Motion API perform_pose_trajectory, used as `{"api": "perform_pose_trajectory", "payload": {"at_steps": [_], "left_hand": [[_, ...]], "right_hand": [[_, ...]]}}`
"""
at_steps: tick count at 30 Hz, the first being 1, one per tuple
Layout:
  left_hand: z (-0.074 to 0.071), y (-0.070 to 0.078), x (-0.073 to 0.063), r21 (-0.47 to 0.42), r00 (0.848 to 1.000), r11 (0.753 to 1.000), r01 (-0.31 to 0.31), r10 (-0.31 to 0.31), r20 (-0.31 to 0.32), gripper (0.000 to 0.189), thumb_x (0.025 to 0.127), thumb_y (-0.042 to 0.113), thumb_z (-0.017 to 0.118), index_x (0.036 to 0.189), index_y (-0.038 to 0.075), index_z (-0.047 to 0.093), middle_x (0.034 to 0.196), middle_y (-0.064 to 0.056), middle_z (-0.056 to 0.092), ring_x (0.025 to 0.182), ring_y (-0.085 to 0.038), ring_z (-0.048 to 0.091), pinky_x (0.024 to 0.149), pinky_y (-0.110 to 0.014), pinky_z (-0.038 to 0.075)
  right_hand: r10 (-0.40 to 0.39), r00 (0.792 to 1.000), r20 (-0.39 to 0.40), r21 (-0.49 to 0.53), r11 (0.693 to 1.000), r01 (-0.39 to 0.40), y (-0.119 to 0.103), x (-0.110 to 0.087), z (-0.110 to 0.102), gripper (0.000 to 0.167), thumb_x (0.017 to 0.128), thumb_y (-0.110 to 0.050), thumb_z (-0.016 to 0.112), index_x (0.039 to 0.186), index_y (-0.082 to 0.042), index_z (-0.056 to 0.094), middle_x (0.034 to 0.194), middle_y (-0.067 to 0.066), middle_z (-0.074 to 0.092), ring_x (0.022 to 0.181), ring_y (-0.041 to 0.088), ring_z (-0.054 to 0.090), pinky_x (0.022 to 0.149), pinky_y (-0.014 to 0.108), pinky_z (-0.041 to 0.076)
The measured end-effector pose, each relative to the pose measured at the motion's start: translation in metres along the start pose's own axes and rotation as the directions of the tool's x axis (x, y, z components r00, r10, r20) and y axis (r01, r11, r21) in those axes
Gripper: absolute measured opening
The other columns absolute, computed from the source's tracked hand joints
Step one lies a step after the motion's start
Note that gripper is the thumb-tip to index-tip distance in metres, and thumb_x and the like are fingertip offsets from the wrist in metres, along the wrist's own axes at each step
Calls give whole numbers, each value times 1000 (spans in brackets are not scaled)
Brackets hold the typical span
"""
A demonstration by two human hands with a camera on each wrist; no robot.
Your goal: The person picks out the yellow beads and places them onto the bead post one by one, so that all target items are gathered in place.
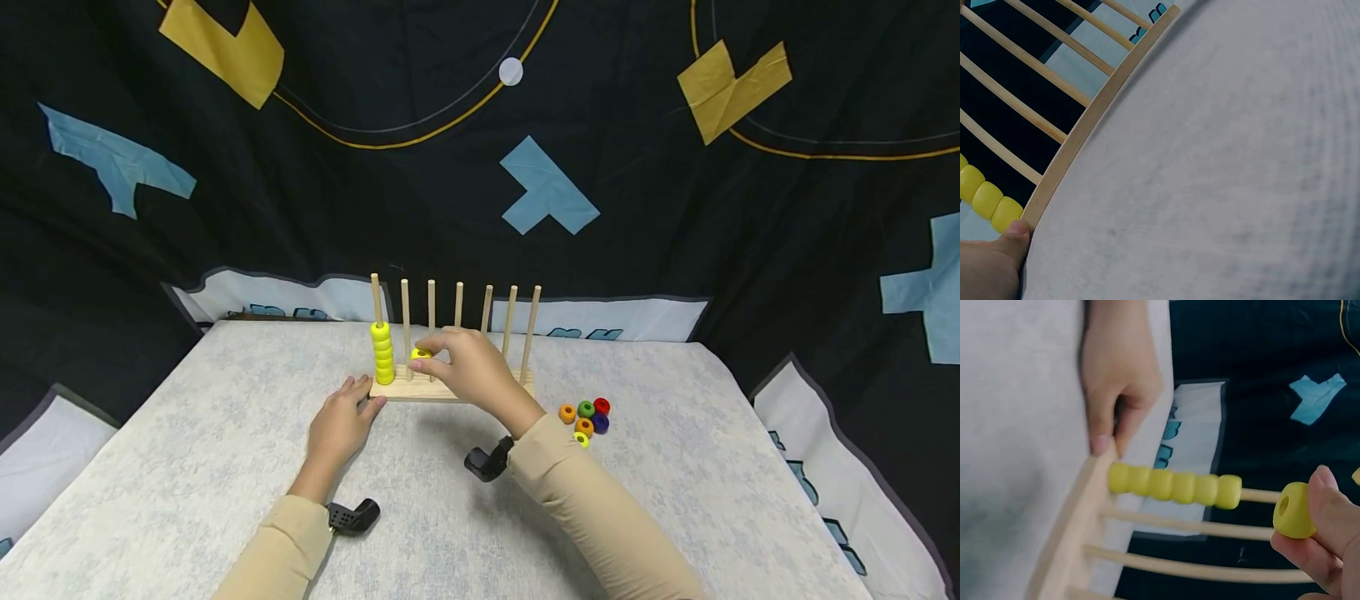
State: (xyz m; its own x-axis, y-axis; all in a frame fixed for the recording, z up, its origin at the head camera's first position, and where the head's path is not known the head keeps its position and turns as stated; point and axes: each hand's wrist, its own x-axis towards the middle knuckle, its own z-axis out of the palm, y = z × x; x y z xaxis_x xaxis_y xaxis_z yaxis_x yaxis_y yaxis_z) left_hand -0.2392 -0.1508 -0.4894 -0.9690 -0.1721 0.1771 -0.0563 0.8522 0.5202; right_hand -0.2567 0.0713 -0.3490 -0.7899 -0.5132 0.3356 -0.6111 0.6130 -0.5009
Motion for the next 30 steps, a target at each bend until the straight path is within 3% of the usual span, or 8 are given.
{"api": "perform_pose_trajectory", "payload": {"at_steps": [11,16,24,30], "left_hand": [[2,1,0,-4,1000,1000,11,-11,-4,57,99,43,58,145,10,51,153,-9,48,143,-39,40,109,-63,40],[2,1,-1,-10,1000,1000,8,-8,-6,56,99,42,59,145,10,52,152,-10,49,143,-39,41,109,-63,40],[-1,0,-1,-24,1000,1000,-1,1,-14,55,99,40,60,144,10,52,152,-10,49,143,-39,41,109,-63,40],[-1,0,-2,-36,1000,999,-10,9,-17,54,98,39,61,143,10,53,151,-9,50,143,-38,42,110,-62,40]], "right_hand": [[21,999,-48,39,999,-19,-27,46,-9,38,93,-32,70,128,-17,68,133,-2,67,131,17,58,108,37,50],[41,995,-87,33,999,-39,-36,65,-14,39,95,-33,67,132,-18,65,136,-2,65,130,16,58,108,35,50],[69,992,-109,10,998,-68,-49,88,-16,40,96,-29,66,135,-22,62,136,-3,65,118,16,66,94,30,58],[80,994,-79,-22,996,-82,-55,99,-12,40,97,-31,64,136,-22,61,138,-3,64,125,15,62,100,31,55]]}}
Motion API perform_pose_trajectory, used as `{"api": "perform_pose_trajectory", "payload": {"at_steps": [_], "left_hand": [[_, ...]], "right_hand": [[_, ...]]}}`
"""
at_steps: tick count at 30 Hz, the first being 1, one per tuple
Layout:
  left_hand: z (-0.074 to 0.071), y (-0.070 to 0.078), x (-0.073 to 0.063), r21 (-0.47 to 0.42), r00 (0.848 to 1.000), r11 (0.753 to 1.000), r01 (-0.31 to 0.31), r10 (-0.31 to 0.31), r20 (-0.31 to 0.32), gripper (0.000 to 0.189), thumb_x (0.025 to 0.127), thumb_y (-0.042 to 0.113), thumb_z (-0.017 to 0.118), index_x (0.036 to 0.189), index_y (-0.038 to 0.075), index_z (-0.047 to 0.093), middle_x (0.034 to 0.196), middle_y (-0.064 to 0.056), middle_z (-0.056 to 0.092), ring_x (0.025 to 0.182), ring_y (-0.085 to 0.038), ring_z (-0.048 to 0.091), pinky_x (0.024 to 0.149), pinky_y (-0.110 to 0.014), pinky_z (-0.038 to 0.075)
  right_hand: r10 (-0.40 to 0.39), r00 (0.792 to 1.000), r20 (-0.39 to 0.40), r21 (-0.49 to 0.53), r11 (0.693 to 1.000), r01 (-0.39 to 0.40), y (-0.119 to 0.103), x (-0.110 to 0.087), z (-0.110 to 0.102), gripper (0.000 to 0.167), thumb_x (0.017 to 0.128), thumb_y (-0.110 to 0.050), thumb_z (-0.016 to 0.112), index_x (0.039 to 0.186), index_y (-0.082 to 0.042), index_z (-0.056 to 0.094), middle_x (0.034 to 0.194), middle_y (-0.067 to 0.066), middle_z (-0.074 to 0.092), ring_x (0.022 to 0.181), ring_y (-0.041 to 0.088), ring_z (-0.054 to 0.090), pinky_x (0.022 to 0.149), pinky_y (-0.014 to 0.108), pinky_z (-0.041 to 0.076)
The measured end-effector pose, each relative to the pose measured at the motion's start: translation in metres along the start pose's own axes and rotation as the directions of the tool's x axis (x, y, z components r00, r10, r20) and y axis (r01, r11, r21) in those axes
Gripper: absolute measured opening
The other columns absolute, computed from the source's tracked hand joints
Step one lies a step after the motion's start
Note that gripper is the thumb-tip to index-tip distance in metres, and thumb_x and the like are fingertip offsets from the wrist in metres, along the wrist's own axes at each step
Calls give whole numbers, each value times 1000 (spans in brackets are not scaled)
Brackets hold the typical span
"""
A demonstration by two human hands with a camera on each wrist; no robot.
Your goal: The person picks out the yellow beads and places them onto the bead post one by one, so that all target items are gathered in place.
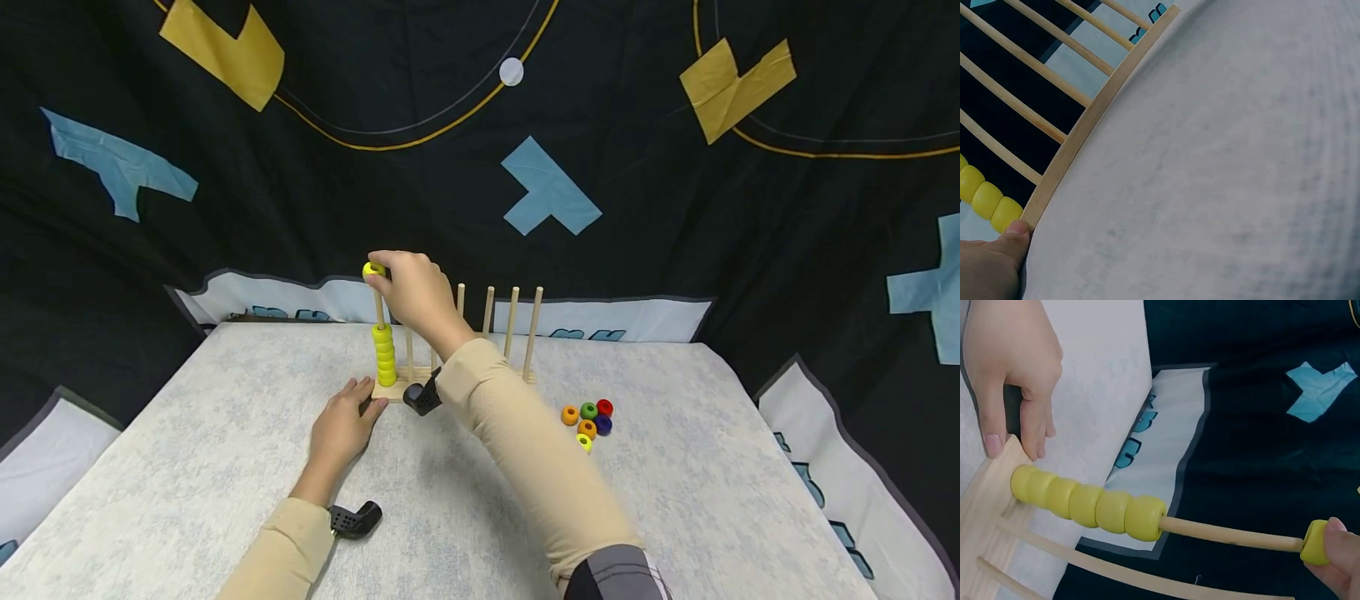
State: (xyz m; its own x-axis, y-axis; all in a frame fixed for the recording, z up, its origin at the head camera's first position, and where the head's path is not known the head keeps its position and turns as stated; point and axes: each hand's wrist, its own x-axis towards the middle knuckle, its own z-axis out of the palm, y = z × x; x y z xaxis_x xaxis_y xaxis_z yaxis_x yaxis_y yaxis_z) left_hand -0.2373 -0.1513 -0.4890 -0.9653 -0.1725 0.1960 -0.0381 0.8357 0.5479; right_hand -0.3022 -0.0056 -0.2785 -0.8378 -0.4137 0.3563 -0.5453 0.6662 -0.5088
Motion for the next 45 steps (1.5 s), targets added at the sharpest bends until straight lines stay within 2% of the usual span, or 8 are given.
{"api": "perform_pose_trajectory", "payload": {"at_steps": [12,18,30,40,45], "left_hand": [[1,0,1,11,1000,1000,5,-5,4,54,99,38,61,144,10,52,151,-10,49,143,-38,41,109,-63,40],[1,0,1,8,1000,1000,-1,1,5,55,99,39,61,144,11,52,152,-9,49,143,-38,41,109,-63,41],[2,1,2,11,1000,1000,-1,1,-3,55,99,40,60,145,11,52,151,-8,50,143,-36,41,110,-62,40],[2,-1,1,10,1000,1000,-1,1,-1,55,99,41,60,145,12,52,152,-8,49,143,-37,42,109,-62,41],[1,-1,0,12,1000,1000,-1,1,-4,55,99,41,59,145,12,51,152,-8,49,143,-37,41,109,-63,41]], "right_hand": [[65,998,23,-39,997,-64,1,3,4,38,96,-33,66,133,-22,64,137,-4,64,125,16,62,96,33,56],[56,997,46,-57,997,-53,2,5,5,39,95,-37,67,129,-19,67,128,-2,69,118,16,65,91,32,58],[71,996,51,-27,997,-70,9,3,6,36,94,-36,69,125,-19,70,123,-2,72,119,19,65,94,34,57],[58,998,11,-16,998,-58,7,-4,2,36,94,-34,68,127,-21,69,131,-4,68,123,15,64,93,32,58],[23,999,-39,43,999,-22,11,-14,-6,34,95,-34,67,126,-20,69,129,-4,69,121,15,64,96,32,57]]}}
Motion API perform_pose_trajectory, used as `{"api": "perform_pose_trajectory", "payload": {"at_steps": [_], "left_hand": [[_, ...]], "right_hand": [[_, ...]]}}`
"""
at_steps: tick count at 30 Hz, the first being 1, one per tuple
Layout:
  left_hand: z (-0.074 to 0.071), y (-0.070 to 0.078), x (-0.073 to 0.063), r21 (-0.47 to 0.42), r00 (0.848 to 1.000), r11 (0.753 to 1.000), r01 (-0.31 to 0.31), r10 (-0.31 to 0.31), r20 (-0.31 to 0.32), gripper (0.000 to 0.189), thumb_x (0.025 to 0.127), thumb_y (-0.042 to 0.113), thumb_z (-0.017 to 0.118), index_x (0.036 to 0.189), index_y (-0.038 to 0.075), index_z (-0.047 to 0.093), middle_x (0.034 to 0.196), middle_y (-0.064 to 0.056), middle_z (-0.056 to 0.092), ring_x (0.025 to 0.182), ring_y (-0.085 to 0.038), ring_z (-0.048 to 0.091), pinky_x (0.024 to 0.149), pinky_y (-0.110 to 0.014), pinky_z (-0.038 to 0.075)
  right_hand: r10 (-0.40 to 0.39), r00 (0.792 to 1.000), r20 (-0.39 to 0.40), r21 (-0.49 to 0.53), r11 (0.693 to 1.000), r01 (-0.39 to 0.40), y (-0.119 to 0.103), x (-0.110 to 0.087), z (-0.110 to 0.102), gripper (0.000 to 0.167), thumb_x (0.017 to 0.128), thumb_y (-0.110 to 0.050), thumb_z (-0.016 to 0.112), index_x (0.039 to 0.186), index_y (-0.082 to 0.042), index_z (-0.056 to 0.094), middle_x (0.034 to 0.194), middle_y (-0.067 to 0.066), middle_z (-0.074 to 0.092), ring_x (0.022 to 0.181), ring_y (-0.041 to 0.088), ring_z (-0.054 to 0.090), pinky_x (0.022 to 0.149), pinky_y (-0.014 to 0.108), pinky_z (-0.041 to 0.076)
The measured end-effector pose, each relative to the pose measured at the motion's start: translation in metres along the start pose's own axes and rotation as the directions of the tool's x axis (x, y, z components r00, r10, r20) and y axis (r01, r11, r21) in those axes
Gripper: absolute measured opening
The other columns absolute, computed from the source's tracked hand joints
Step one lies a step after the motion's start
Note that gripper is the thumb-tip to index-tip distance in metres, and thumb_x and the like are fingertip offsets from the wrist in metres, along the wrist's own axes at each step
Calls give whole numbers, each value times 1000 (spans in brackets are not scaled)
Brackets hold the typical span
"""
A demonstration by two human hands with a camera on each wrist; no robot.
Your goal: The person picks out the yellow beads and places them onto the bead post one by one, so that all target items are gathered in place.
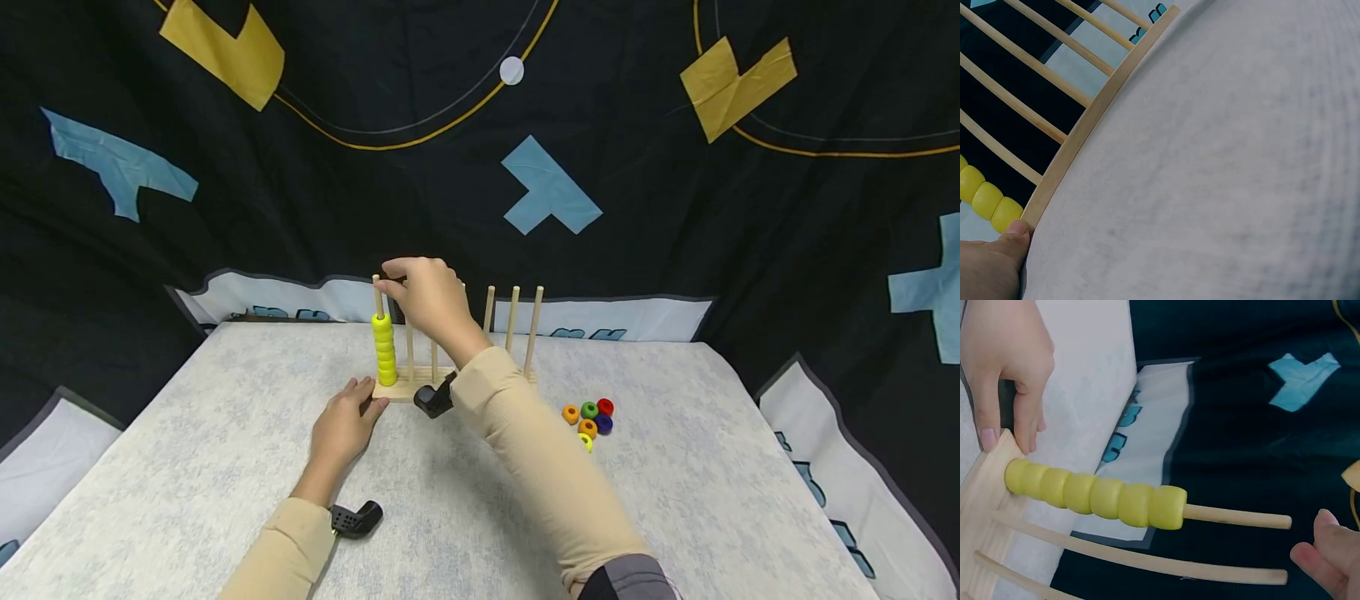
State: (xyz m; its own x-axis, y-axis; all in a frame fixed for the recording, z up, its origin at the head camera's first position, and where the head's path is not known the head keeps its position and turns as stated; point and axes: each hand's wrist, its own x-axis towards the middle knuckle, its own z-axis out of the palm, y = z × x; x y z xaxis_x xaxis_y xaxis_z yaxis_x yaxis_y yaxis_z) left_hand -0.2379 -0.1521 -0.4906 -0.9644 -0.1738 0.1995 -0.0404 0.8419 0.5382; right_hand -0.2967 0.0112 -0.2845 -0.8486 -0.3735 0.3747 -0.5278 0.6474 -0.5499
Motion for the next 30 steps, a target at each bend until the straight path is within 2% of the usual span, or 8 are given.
{"api": "perform_pose_trajectory", "payload": {"at_steps": [6,9,11,13,17,23,30], "left_hand": [[0,2,-1,-4,1000,1000,-4,4,3,55,99,42,58,145,12,51,152,-8,49,144,-37,40,110,-62,40],[0,3,0,-2,1000,1000,-7,7,3,56,99,42,58,145,12,51,152,-8,48,144,-37,40,110,-63,40],[0,3,0,1,1000,1000,-7,7,1,56,99,42,58,145,11,51,153,-8,48,144,-38,40,110,-63,39],[0,3,-1,4,1000,1000,-5,5,0,56,99,42,58,145,11,51,153,-8,48,144,-38,40,110,-63,39],[0,2,-1,6,1000,1000,0,0,0,56,99,42,58,145,12,51,153,-8,48,145,-37,39,111,-63,39],[0,3,-2,8,1000,1000,-2,2,-1,56,99,42,58,145,10,51,152,-8,48,145,-38,39,111,-63,38],[0,2,0,3,1000,1000,2,-2,4,57,99,42,58,145,10,50,153,-8,47,145,-37,38,111,-63,37]], "right_hand": [[-65,996,-64,45,997,68,17,-20,-19,31,96,-31,67,122,-17,71,123,-1,72,118,14,65,97,31,56],[-87,993,-77,38,995,90,28,-29,-32,29,95,-29,67,120,-15,72,121,-1,73,109,14,68,87,28,58],[-98,992,-74,38,994,101,35,-36,-40,27,95,-28,68,118,-15,73,119,-1,73,94,15,69,75,27,56],[-110,992,-69,42,993,113,42,-43,-48,24,94,-26,70,115,-15,74,117,-1,74,77,15,64,64,27,52],[-137,989,-52,27,990,138,54,-59,-62,21,93,-24,71,112,-16,75,113,-2,75,65,15,51,57,26,42],[-139,990,-23,-35,990,139,76,-88,-75,21,92,-24,72,111,-16,75,111,-2,75,65,15,46,57,26,40],[-62,998,19,-80,995,64,104,-124,-78,24,93,-24,71,115,-15,74,116,1,74,91,16,63,70,30,51]]}}
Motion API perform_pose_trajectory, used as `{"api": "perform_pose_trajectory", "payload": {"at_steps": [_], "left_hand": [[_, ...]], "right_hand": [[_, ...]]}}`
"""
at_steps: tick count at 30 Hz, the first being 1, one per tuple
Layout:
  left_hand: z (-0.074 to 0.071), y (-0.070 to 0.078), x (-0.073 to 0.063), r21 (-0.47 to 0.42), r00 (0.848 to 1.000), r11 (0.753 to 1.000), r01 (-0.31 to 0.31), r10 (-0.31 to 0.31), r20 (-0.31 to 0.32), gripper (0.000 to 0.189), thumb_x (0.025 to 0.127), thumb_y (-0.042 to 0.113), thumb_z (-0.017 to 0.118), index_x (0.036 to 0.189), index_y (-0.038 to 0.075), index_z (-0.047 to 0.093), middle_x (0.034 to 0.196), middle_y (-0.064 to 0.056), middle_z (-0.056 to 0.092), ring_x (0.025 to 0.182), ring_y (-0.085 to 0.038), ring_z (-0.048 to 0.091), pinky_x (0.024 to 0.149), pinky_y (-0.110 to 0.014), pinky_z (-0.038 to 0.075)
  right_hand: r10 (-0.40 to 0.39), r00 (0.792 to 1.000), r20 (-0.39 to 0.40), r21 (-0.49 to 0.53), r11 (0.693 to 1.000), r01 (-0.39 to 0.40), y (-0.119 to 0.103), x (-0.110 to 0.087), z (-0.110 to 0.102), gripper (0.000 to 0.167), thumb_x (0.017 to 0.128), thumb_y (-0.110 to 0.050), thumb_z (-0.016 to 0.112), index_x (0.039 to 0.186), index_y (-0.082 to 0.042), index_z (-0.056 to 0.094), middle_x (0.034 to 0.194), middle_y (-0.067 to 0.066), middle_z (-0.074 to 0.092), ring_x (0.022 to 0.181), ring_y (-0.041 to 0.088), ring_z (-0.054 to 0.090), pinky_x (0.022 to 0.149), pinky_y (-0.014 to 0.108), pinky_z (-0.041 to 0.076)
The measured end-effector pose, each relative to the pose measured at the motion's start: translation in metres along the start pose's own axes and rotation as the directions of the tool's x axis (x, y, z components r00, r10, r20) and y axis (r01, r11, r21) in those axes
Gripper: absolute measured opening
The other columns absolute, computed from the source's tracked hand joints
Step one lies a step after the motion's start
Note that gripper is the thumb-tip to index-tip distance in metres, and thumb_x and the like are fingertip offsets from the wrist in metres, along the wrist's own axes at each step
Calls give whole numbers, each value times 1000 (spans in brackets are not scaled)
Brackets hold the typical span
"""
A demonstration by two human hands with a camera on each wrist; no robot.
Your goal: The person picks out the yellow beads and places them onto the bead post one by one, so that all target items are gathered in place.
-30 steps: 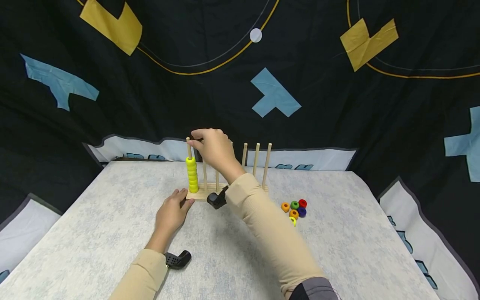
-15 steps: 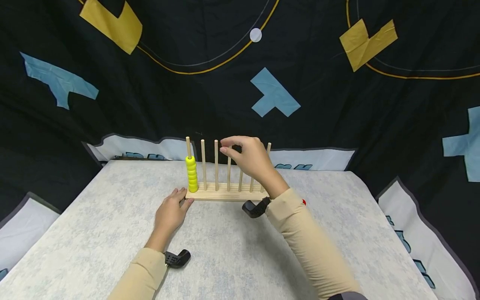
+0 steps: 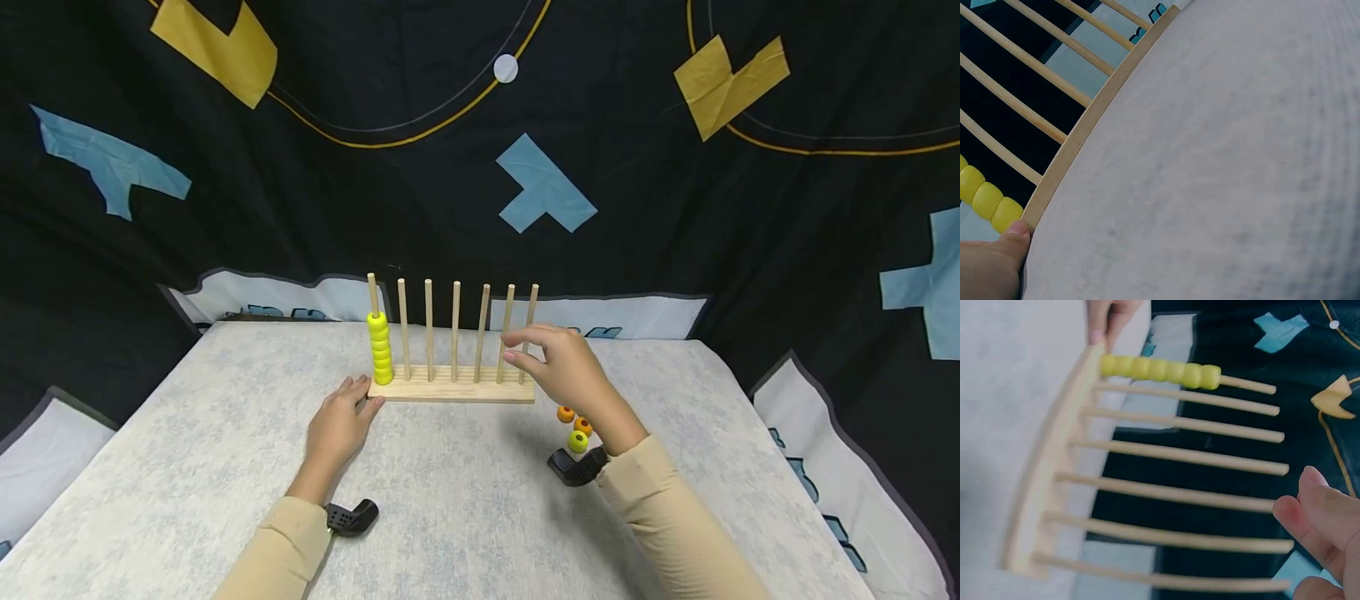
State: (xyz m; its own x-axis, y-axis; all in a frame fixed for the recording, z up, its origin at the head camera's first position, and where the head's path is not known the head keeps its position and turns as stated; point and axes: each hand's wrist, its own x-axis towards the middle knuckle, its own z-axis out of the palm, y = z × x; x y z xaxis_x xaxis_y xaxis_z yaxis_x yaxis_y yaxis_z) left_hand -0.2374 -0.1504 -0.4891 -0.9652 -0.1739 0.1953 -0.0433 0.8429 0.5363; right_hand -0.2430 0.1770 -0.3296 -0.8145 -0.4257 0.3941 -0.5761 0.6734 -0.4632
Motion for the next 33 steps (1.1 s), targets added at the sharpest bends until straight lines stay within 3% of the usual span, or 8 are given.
{"api": "perform_pose_trajectory", "payload": {"at_steps": [3,9,11,13,17,22,29,33], "left_hand": [[0,-1,0,4,1000,1000,0,0,0,57,100,43,57,145,10,50,153,-9,47,145,-38,39,111,-63,38],[-1,0,1,1,1000,1000,-9,9,5,57,100,42,57,146,9,49,154,-10,46,144,-39,38,110,-65,38],[-1,0,1,0,1000,1000,-8,8,8,57,100,42,57,146,9,49,154,-10,46,145,-39,38,110,-65,37],[-1,0,1,1,1000,1000,-6,6,12,57,100,42,57,146,9,49,154,-9,45,145,-39,38,110,-64,37],[-2,0,2,2,1000,1000,-7,7,15,57,100,41,56,146,8,49,154,-10,46,145,-39,38,111,-64,37],[0,0,2,2,1000,1000,-6,6,17,57,100,41,57,146,8,49,154,-9,46,145,-38,37,111,-64,37],[1,0,2,-4,1000,1000,-7,7,11,57,100,42,58,145,8,50,153,-9,46,146,-37,37,112,-64,36],[2,-1,2,-2,1000,1000,-5,5,12,57,100,41,57,146,8,49,154,-9,46,146,-37,36,112,-64,36]], "right_hand": [[43,999,15,-10,999,-43,13,-17,5,24,92,-23,72,115,-16,74,117,-1,73,92,14,63,70,28,51],[147,988,41,8,989,-148,41,-53,17,23,92,-25,72,113,-18,74,113,-2,73,69,13,51,57,23,44],[179,982,53,1,984,-179,52,-65,20,24,92,-25,72,114,-17,74,113,-1,74,74,14,58,61,26,51],[205,977,62,-25,979,-203,64,-76,23,26,92,-24,72,116,-15,73,115,1,73,88,18,67,74,34,58],[260,962,82,-68,965,-254,84,-96,26,31,90,-22,75,119,-11,72,120,7,71,112,29,66,92,52,55],[306,945,112,-90,951,-297,99,-111,26,33,88,-24,76,119,-13,71,123,9,69,117,33,63,97,58,51],[315,942,111,-112,946,-303,106,-119,31,37,86,-28,78,119,-13,71,116,3,70,115,30,65,99,58,50],[322,940,114,-129,943,-307,106,-119,32,39,86,-31,78,120,-13,71,119,7,71,119,35,63,101,60,48]]}}
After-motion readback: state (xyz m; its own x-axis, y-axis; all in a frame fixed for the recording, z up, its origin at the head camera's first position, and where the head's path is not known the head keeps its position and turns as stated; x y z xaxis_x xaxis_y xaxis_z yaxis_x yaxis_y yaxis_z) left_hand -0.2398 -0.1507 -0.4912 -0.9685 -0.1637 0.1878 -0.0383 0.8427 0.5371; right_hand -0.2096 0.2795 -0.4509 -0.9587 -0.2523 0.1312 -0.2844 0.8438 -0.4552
